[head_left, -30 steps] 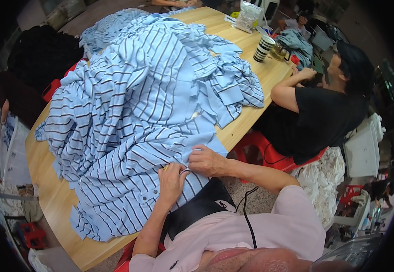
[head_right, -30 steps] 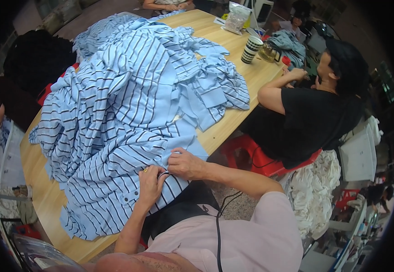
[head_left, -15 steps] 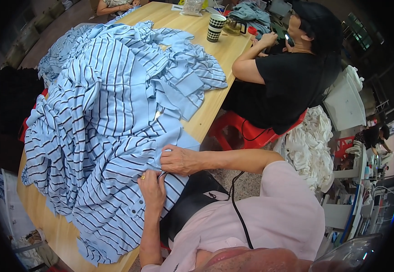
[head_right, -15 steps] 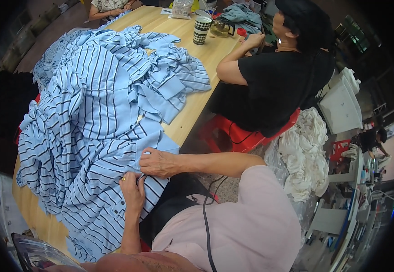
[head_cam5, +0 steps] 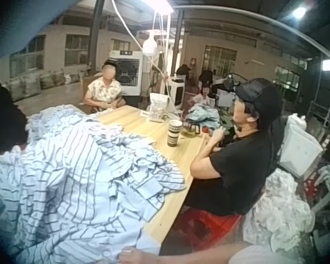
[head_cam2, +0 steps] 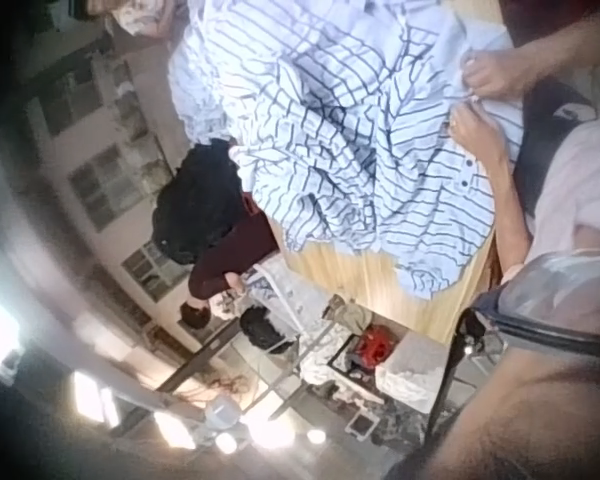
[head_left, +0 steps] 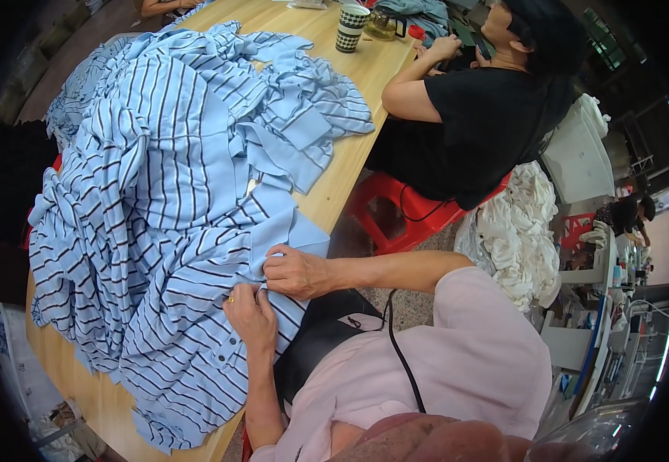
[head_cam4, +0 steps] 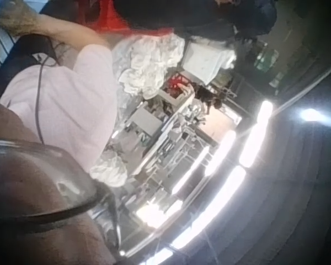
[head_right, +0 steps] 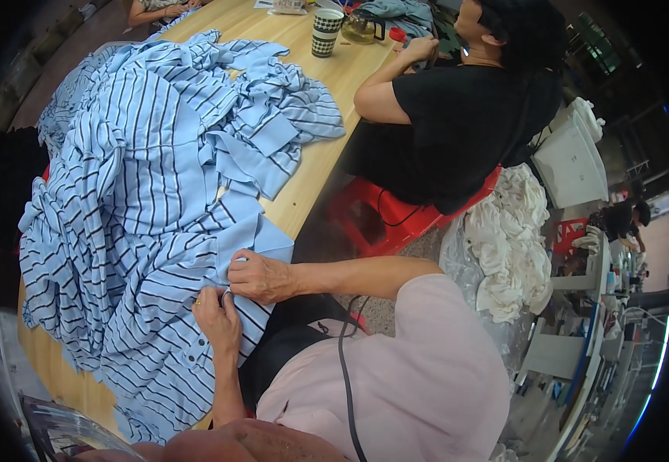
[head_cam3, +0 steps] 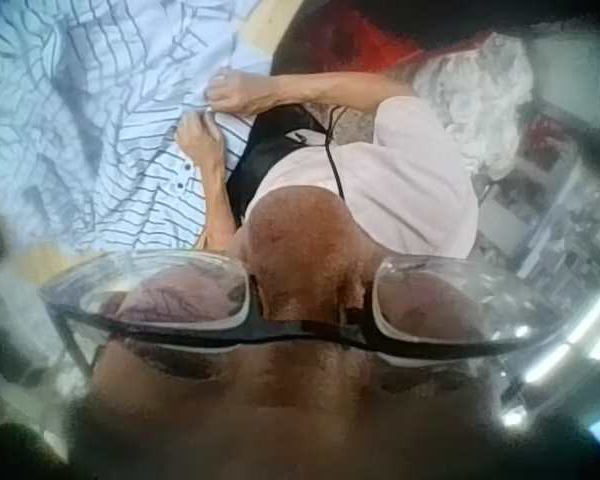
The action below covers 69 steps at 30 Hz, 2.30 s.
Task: Manually picking up, aligning, and stacking blue and black striped fabric pieces on a wooden work table in a garment factory.
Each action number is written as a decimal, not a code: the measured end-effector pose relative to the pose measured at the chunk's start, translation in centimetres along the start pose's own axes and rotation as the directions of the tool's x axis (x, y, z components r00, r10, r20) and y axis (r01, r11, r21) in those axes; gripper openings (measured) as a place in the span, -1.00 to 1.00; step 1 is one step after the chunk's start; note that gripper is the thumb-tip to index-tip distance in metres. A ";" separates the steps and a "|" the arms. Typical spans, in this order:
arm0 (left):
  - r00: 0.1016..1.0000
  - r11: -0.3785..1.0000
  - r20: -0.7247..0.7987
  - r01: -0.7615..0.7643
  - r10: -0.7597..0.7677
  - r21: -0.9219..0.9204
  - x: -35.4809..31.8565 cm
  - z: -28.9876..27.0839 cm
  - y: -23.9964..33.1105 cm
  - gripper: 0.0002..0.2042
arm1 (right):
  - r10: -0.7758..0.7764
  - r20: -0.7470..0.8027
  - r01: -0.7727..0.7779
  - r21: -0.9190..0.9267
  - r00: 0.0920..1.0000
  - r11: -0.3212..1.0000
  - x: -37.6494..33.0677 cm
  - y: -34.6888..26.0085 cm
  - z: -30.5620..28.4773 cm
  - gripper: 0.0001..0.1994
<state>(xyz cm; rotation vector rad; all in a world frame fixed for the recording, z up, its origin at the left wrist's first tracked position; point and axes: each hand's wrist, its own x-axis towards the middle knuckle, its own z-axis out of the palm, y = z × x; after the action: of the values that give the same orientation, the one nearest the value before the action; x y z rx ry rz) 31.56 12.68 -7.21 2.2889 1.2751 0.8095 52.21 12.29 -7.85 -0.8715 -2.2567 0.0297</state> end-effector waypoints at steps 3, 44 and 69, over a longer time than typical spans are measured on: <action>0.998 0.995 -0.023 -0.065 0.067 0.082 0.1 -0.1 0.7 -0.91 | 0.000 -0.029 0.001 0.030 1.000 1.000 0.0 0.1 0.2 -0.82; 0.812 0.938 0.570 -0.283 0.125 0.198 -2.9 -6.4 -0.9 -0.11 | 0.339 -0.020 -0.327 0.217 0.941 0.920 -1.0 3.0 -1.3 -0.71; 0.983 0.971 0.173 -0.093 0.056 0.218 -13.9 -14.0 -8.2 -0.43 | 0.285 0.361 -0.158 -0.343 0.888 0.926 -1.2 -0.8 -1.7 -0.19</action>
<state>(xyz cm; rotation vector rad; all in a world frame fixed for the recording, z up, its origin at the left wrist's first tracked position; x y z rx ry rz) 11.42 5.74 -5.59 2.5361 1.2676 0.5054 53.49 10.60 -7.13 -1.4027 -2.5718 -0.0373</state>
